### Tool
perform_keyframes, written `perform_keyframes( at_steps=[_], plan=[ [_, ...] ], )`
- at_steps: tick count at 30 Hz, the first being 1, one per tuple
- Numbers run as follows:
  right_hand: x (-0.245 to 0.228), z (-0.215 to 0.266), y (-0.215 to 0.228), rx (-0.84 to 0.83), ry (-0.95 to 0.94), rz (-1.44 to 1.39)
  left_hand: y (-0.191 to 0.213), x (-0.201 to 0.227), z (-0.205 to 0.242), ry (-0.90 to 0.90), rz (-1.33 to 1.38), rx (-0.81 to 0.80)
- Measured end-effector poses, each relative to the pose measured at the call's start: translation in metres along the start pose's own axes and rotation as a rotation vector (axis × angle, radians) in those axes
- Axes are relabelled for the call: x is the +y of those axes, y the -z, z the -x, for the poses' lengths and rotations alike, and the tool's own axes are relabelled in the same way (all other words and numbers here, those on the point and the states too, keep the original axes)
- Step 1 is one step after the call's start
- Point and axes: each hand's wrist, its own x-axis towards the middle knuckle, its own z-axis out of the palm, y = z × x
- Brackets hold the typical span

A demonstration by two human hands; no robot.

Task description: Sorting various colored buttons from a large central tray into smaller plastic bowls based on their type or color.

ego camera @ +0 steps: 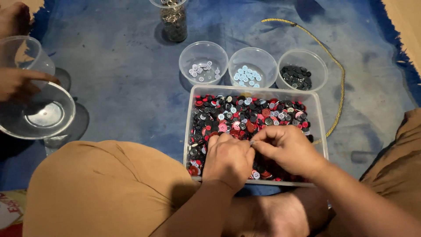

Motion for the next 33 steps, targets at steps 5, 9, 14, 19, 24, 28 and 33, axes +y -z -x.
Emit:
perform_keyframes(
  at_steps=[5,9,14,19,24,28,33],
  plan=[
    [0.001,-0.005,-0.005,0.041,-0.012,-0.113,0.02,0.011,-0.005,0.075,0.039,-0.018],
    [-0.002,-0.009,-0.001,0.038,-0.017,-0.048,0.041,0.019,-0.013,0.254,0.181,-0.182],
    [-0.026,-0.002,-0.006,0.027,-0.083,-0.156,0.052,0.016,-0.028,0.558,0.248,-0.326],
    [-0.029,-0.01,-0.011,0.062,-0.047,-0.245,0.055,0.014,-0.041,0.629,0.306,-0.317],
    [-0.038,-0.018,-0.008,0.077,0.003,0.023,0.053,0.001,-0.053,0.591,0.257,-0.274],
    [-0.034,-0.031,-0.009,0.14,0.102,0.408,0.052,-0.01,-0.069,0.538,0.158,-0.261],
    [-0.017,-0.056,0.001,0.313,0.061,0.714,0.051,-0.042,-0.116,0.63,0.123,0.03]
  ],
)
